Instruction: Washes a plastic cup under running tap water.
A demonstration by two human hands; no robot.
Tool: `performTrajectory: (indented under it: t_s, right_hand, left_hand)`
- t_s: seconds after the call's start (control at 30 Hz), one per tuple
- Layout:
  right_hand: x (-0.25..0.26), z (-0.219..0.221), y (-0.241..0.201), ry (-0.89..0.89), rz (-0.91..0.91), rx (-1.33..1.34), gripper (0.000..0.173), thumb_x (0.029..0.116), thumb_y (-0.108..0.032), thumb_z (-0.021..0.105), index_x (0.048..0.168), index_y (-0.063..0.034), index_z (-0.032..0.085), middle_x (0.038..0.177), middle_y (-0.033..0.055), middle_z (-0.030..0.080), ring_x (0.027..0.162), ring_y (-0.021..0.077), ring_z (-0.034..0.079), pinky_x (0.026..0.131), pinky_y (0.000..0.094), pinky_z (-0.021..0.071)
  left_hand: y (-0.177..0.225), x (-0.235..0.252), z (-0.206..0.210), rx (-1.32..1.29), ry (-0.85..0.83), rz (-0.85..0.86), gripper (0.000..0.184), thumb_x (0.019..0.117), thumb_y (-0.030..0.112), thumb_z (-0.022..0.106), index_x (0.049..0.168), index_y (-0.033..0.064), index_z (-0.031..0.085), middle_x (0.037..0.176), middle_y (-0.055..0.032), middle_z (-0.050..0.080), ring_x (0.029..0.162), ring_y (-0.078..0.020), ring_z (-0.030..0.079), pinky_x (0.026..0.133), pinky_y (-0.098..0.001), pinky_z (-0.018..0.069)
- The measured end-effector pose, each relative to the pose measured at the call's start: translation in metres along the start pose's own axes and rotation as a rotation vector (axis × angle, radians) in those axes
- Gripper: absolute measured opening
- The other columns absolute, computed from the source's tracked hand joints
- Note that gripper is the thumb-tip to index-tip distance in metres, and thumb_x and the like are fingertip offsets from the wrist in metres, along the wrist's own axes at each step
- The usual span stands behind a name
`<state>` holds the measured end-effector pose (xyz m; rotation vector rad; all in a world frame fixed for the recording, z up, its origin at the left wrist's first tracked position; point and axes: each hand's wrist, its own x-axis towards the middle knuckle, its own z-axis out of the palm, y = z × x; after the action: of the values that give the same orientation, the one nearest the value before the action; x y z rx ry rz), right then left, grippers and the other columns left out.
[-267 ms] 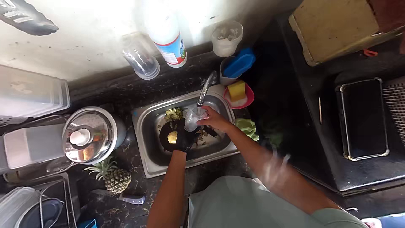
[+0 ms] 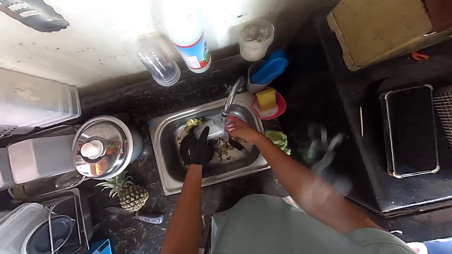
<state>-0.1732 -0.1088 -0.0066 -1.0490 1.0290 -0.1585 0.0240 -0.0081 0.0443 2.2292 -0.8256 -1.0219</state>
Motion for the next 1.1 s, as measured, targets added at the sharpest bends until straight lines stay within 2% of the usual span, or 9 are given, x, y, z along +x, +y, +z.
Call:
performTrajectory:
  t_s: [0.2, 0.3, 0.43, 0.53, 0.67, 0.8, 0.87, 0.97, 1.1]
  right_hand:
    - [0.016, 0.012, -0.011, 0.157, -0.040, 0.239, 0.037, 0.1055, -0.020, 0.055, 0.139, -0.0056, 0.055, 0.121, 0.0156, 0.068, 0.103, 0.0240, 0.070, 0.091, 0.0424, 0.0582]
    - [0.009, 0.018, -0.030, 0.205, -0.103, 0.261, 0.034, 0.1074, -0.024, 0.050, 0.134, -0.0056, 0.060, 0.115, 0.0127, 0.069, 0.096, 0.0195, 0.070, 0.087, 0.0392, 0.0590]
    - [-0.013, 0.010, -0.048, 0.356, -0.169, 0.119, 0.035, 0.1042, -0.027, 0.059, 0.135, -0.0099, 0.062, 0.127, 0.0135, 0.067, 0.109, 0.0253, 0.065, 0.091, 0.0469, 0.0544]
    - [-0.023, -0.002, -0.046, 0.351, -0.170, -0.007, 0.046, 0.0981, -0.028, 0.071, 0.139, -0.0098, 0.059, 0.124, 0.0154, 0.068, 0.107, 0.0264, 0.069, 0.091, 0.0475, 0.0577]
    - [-0.027, -0.013, -0.037, 0.444, -0.156, -0.087, 0.038, 0.0957, -0.013, 0.072, 0.132, -0.0055, 0.063, 0.115, 0.0147, 0.071, 0.095, 0.0237, 0.072, 0.086, 0.0432, 0.0605]
    - [-0.018, -0.005, -0.035, 0.537, -0.136, 0.015, 0.035, 0.0940, -0.009, 0.072, 0.127, -0.0012, 0.064, 0.100, 0.0139, 0.075, 0.081, 0.0215, 0.073, 0.076, 0.0386, 0.0620]
    - [-0.012, 0.004, -0.039, 0.467, -0.134, 0.012, 0.033, 0.0988, -0.014, 0.068, 0.129, -0.0010, 0.064, 0.103, 0.0143, 0.075, 0.085, 0.0222, 0.074, 0.079, 0.0402, 0.0633]
    - [-0.005, 0.018, -0.043, 0.286, -0.143, -0.128, 0.031, 0.1079, -0.020, 0.050, 0.132, -0.0066, 0.064, 0.113, 0.0133, 0.073, 0.096, 0.0233, 0.071, 0.087, 0.0448, 0.0585]
    - [0.003, 0.027, -0.056, 0.316, -0.124, -0.275, 0.020, 0.0983, -0.021, 0.069, 0.112, -0.0077, 0.075, 0.098, 0.0060, 0.078, 0.086, 0.0176, 0.075, 0.082, 0.0423, 0.0626]
  left_hand:
    - [0.016, 0.017, -0.020, 0.198, 0.219, 0.072, 0.073, 0.0873, 0.060, 0.072, 0.143, 0.0174, 0.052, 0.140, -0.0194, 0.055, 0.122, -0.0374, 0.059, 0.096, -0.0623, 0.0509]
    - [0.005, 0.030, -0.003, -0.064, 0.078, 0.012, 0.063, 0.0979, 0.055, 0.060, 0.148, 0.0196, 0.047, 0.138, -0.0156, 0.060, 0.123, -0.0294, 0.061, 0.101, -0.0564, 0.0504]
    - [-0.025, 0.046, 0.045, -0.444, -0.182, -0.107, 0.059, 0.1010, 0.063, 0.046, 0.150, 0.0298, 0.048, 0.139, -0.0093, 0.060, 0.111, -0.0275, 0.065, 0.084, -0.0527, 0.0574]
    - [-0.020, 0.055, 0.073, -0.388, -0.321, -0.010, 0.051, 0.1097, 0.038, 0.043, 0.158, 0.0243, 0.034, 0.152, -0.0109, 0.047, 0.125, -0.0277, 0.058, 0.090, -0.0520, 0.0571]
    - [-0.005, 0.049, 0.074, 0.236, -0.294, 0.258, 0.093, 0.0874, 0.012, 0.079, 0.162, 0.0144, 0.024, 0.153, -0.0181, 0.048, 0.135, -0.0353, 0.054, 0.112, -0.0539, 0.0435]
    - [-0.028, 0.056, 0.075, -0.413, -0.382, 0.251, 0.060, 0.1037, 0.016, 0.056, 0.159, 0.0212, 0.033, 0.160, -0.0049, 0.039, 0.135, -0.0189, 0.052, 0.107, -0.0406, 0.0496]
    - [-0.038, 0.056, 0.070, -0.705, -0.400, 0.079, 0.054, 0.1001, 0.015, 0.061, 0.152, 0.0208, 0.045, 0.147, -0.0073, 0.054, 0.116, -0.0219, 0.063, 0.092, -0.0420, 0.0571]
    - [-0.060, 0.051, 0.057, -0.954, -0.429, -0.096, 0.045, 0.1066, 0.034, 0.049, 0.150, 0.0209, 0.046, 0.138, -0.0088, 0.060, 0.119, -0.0237, 0.062, 0.095, -0.0457, 0.0558]
    - [-0.079, 0.044, 0.049, -0.969, -0.407, -0.155, 0.050, 0.1057, 0.052, 0.045, 0.146, 0.0234, 0.051, 0.136, -0.0069, 0.063, 0.119, -0.0255, 0.063, 0.093, -0.0493, 0.0567]
